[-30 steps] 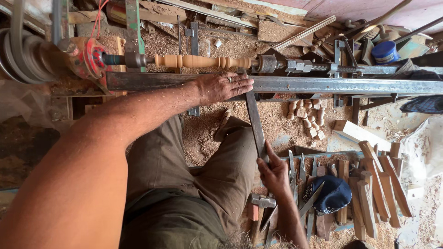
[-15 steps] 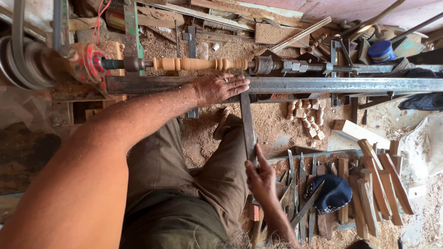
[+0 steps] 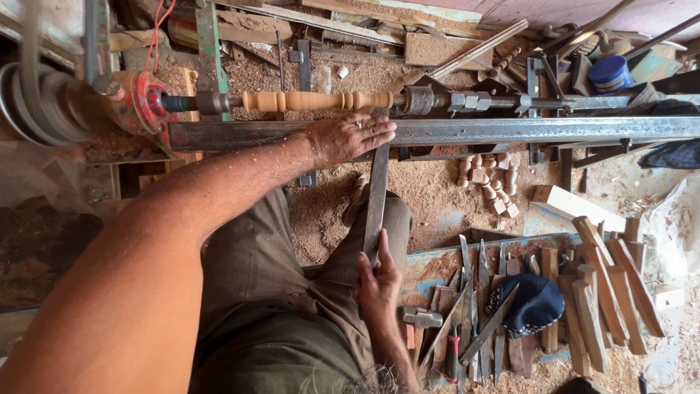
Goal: The person shapes a rotating wooden spindle on a lathe using a chisel. They hold the chisel with both hands and guide it along the spinning wood to carve decorative grooves and contours.
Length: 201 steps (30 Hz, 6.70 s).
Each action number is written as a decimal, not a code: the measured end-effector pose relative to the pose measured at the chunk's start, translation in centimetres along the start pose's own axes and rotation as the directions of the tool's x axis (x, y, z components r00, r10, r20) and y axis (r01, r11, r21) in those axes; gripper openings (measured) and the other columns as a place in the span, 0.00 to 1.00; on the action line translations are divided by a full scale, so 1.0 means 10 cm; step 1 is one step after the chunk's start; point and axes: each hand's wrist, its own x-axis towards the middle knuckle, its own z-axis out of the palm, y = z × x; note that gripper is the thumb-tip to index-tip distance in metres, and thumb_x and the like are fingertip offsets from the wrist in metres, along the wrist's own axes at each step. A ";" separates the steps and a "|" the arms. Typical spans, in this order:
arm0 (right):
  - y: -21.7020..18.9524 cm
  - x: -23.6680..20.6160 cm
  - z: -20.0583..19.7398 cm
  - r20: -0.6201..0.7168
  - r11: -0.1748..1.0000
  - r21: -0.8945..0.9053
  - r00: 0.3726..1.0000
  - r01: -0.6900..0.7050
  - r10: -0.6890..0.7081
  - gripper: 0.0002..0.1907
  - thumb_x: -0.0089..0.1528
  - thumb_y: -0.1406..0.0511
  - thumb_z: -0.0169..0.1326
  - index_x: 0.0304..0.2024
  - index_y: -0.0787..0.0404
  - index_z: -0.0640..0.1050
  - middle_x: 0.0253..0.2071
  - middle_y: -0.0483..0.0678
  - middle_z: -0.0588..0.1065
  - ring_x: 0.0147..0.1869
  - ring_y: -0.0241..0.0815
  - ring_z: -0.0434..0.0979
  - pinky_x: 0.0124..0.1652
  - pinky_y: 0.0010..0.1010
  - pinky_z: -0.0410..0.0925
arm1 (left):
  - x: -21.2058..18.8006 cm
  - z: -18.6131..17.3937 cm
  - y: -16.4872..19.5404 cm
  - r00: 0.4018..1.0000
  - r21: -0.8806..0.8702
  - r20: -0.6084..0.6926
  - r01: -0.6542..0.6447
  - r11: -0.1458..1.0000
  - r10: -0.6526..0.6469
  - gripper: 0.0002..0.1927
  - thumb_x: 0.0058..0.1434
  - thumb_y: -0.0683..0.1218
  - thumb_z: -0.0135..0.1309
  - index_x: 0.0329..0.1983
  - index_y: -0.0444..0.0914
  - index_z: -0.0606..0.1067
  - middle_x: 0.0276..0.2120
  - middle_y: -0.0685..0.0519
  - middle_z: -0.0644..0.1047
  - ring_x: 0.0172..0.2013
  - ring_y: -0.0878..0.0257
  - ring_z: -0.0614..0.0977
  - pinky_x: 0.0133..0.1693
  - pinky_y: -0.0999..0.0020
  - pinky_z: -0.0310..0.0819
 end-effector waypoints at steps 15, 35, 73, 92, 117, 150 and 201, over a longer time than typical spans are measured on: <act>0.08 -0.11 0.44 -0.028 0.985 0.165 0.998 0.059 -0.055 0.39 0.66 0.69 0.54 0.77 0.57 0.54 0.20 0.39 0.70 0.17 0.27 0.64 0.16 0.22 0.59 | 0.00 0.00 0.02 1.000 0.005 0.017 -0.006 1.000 0.006 0.38 0.63 0.32 0.44 0.76 0.44 0.55 0.76 0.57 0.56 0.73 0.64 0.58 0.73 0.60 0.49; -0.17 0.41 -0.93 0.179 0.984 -0.168 0.980 -0.054 0.084 0.38 0.64 0.67 0.57 0.75 0.54 0.59 0.16 0.37 0.66 0.15 0.27 0.60 0.16 0.23 0.55 | 0.02 0.04 0.03 0.998 0.051 -0.044 0.036 0.998 -0.033 0.39 0.64 0.31 0.46 0.78 0.46 0.54 0.75 0.58 0.58 0.70 0.66 0.65 0.72 0.62 0.57; 0.05 0.04 0.00 0.012 0.999 0.031 0.999 0.043 -0.043 0.38 0.64 0.70 0.55 0.76 0.56 0.59 0.19 0.39 0.71 0.16 0.26 0.64 0.14 0.22 0.59 | 0.03 -0.05 0.02 0.998 -0.061 0.027 0.063 0.996 -0.062 0.43 0.61 0.27 0.45 0.78 0.45 0.52 0.76 0.57 0.55 0.73 0.63 0.60 0.73 0.62 0.53; -0.39 0.51 -1.02 0.168 0.951 -0.293 0.974 -0.100 0.154 0.37 0.63 0.66 0.56 0.74 0.51 0.61 0.17 0.43 0.70 0.15 0.29 0.61 0.15 0.24 0.57 | 0.00 0.05 0.02 0.995 0.111 -0.088 0.065 0.992 -0.055 0.45 0.58 0.23 0.45 0.76 0.48 0.58 0.74 0.58 0.61 0.68 0.64 0.68 0.69 0.64 0.63; -0.16 0.20 -0.45 0.080 0.984 -0.167 0.994 -0.056 0.071 0.37 0.63 0.71 0.54 0.74 0.54 0.60 0.18 0.43 0.75 0.14 0.28 0.66 0.13 0.23 0.60 | 0.02 -0.01 0.02 0.998 0.094 -0.023 0.064 0.993 -0.063 0.39 0.64 0.29 0.43 0.77 0.44 0.55 0.75 0.56 0.60 0.71 0.64 0.63 0.72 0.68 0.55; -0.14 0.17 -0.46 0.113 0.998 -0.040 0.992 -0.051 0.055 0.38 0.63 0.71 0.54 0.75 0.54 0.59 0.16 0.40 0.69 0.13 0.28 0.61 0.13 0.23 0.55 | 0.02 0.06 0.02 0.996 0.078 -0.018 0.091 0.993 -0.089 0.39 0.62 0.27 0.42 0.76 0.44 0.58 0.75 0.55 0.58 0.71 0.63 0.63 0.69 0.67 0.61; -0.65 0.78 -1.37 0.294 0.941 -0.335 0.944 -0.046 0.151 0.35 0.63 0.67 0.56 0.73 0.49 0.64 0.16 0.40 0.67 0.15 0.30 0.59 0.16 0.23 0.56 | 0.00 0.00 0.03 1.000 0.167 -0.009 0.025 0.986 -0.024 0.33 0.68 0.35 0.41 0.77 0.40 0.56 0.75 0.51 0.59 0.70 0.62 0.67 0.71 0.62 0.56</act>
